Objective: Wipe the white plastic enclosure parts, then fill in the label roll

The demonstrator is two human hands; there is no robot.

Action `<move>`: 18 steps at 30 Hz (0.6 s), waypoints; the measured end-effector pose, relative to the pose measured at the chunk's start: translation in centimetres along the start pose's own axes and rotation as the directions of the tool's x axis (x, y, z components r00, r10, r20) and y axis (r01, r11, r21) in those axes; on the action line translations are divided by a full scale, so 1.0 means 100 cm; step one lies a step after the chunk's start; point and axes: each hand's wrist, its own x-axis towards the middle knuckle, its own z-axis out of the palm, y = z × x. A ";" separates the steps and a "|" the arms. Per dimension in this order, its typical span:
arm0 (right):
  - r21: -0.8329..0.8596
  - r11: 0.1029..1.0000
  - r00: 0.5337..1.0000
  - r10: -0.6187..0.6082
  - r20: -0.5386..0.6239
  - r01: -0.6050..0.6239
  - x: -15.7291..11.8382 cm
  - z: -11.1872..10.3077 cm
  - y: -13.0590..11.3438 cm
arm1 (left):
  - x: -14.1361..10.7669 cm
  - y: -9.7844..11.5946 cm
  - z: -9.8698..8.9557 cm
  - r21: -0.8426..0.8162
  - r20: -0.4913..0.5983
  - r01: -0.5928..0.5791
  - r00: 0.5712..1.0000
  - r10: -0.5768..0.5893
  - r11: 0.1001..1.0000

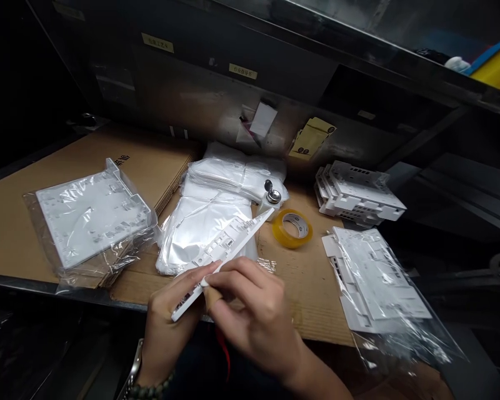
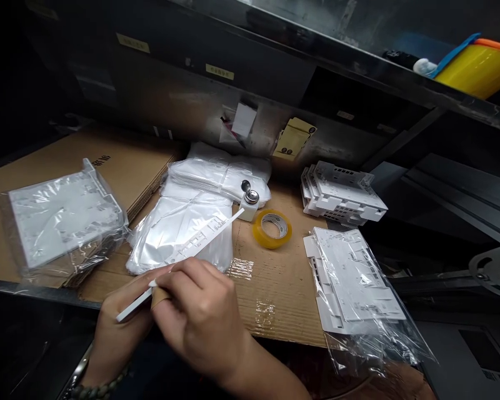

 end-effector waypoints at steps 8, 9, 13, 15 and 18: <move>-0.065 0.995 0.996 0.069 -0.064 -0.073 0.002 -0.006 0.007 | 0.001 0.001 0.000 0.022 0.005 0.018 1.000 -0.018 1.000; -0.044 0.998 0.999 0.038 -0.027 -0.039 0.001 -0.005 0.005 | 0.000 0.001 -0.001 0.013 0.004 0.014 1.000 -0.014 1.000; -0.022 0.999 0.999 0.035 -0.013 -0.035 0.003 -0.006 0.010 | 0.001 0.000 -0.002 0.011 0.006 0.022 1.000 -0.022 1.000; -0.067 0.993 0.992 0.094 -0.083 -0.100 0.005 -0.010 0.014 | 0.002 0.000 -0.002 0.029 0.011 0.034 0.999 -0.034 0.999; -0.088 0.992 0.994 0.079 -0.080 -0.086 0.006 -0.010 0.011 | 0.002 0.001 -0.002 0.036 0.012 0.015 1.000 -0.015 0.999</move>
